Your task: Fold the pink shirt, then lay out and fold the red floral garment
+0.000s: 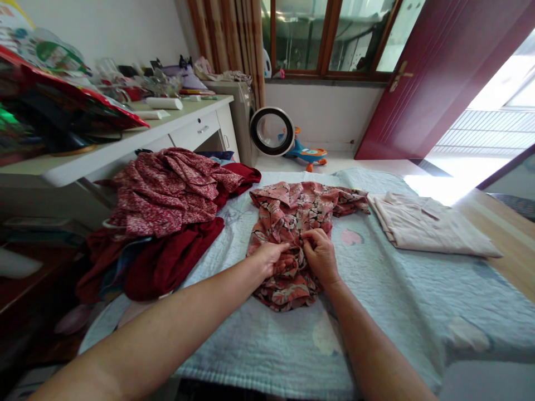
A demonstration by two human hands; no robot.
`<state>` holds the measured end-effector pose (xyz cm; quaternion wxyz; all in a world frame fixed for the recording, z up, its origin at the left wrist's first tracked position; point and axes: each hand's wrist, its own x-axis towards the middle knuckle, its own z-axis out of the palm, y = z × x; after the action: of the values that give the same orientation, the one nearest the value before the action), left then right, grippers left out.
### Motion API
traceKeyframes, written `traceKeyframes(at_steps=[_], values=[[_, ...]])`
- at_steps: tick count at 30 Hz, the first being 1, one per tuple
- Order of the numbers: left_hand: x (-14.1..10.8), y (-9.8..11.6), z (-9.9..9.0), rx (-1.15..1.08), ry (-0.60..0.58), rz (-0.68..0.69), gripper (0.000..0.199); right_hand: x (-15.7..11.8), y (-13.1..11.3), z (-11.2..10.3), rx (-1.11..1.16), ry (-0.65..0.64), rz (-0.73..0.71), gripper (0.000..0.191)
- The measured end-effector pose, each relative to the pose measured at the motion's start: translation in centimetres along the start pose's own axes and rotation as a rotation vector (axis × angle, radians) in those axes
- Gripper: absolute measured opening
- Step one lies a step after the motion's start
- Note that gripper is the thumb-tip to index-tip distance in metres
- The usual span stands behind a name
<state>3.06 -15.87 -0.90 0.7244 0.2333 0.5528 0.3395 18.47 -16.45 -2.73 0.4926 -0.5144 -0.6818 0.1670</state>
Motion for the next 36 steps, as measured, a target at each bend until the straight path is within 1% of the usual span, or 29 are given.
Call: traceKeyframes(at_steps=[2,3,4,5,8,9,10,11,13,15,17,20,22,24,27,30,33,36], values=[[0.1,0.3,0.2,0.059,0.040,0.033,0.012,0.0,0.2,0.0,0.006,-0.018,0.009,0.014],[0.1,0.6,0.2,0.088,0.061,0.075,0.010,0.0,0.3,0.0,0.014,-0.025,0.019,0.013],[0.1,0.9,0.2,0.118,0.077,0.145,0.007,0.0,0.4,0.1,0.022,-0.031,0.033,0.012],[0.1,1.3,0.2,0.168,0.096,0.249,0.004,0.0,0.6,0.1,0.031,-0.034,0.048,0.012],[0.1,2.5,0.1,0.327,0.130,0.649,0.005,0.1,1.0,0.3,0.034,-0.052,0.082,0.014],[0.1,2.8,0.2,0.344,0.122,0.740,0.005,0.1,1.1,0.4,0.026,-0.063,0.086,0.015],[0.0,3.1,0.4,0.343,0.103,0.792,0.004,0.2,1.3,0.5,0.015,-0.076,0.085,0.016],[-0.1,3.3,0.6,0.333,0.077,0.810,0.004,0.2,1.4,0.5,0.004,-0.085,0.085,0.016],[-0.3,3.3,1.2,0.332,0.027,0.798,0.008,0.2,1.6,0.7,-0.014,-0.095,0.085,0.017],[-0.5,2.9,1.8,0.402,0.009,0.810,0.010,0.3,1.8,0.8,-0.020,-0.089,0.100,0.017],[-0.4,2.1,2.2,0.515,0.010,0.853,0.009,0.4,2.0,0.8,0.010,-0.066,0.148,0.017],[0.1,0.8,2.5,0.654,0.009,0.889,0.010,0.5,2.5,0.7,0.132,0.010,0.274,0.017],[0.6,0.2,2.5,0.674,0.038,0.889,0.010,0.6,2.8,0.5,0.210,0.061,0.343,0.018],[1.1,-0.2,2.6,0.635,0.069,0.879,0.010,0.6,3.0,0.4,0.254,0.074,0.368,0.020],[1.6,-0.5,2.5,0.569,0.080,0.893,0.011,0.6,3.0,0.3,0.282,0.044,0.358,0.022],[1.9,-0.6,2.3,0.590,0.099,0.939,0.012,0.5,2.6,0.4,0.258,0.046,0.340,0.021],[1.7,-0.6,2.1,0.633,0.118,0.985,0.011,0.5,2.1,0.6,0.106,0.081,0.262,0.016],[1.2,-0.6,2.2,0.627,0.070,0.998,0.011,0.6,1.8,0.8,-0.053,0.074,0.161,0.014]])
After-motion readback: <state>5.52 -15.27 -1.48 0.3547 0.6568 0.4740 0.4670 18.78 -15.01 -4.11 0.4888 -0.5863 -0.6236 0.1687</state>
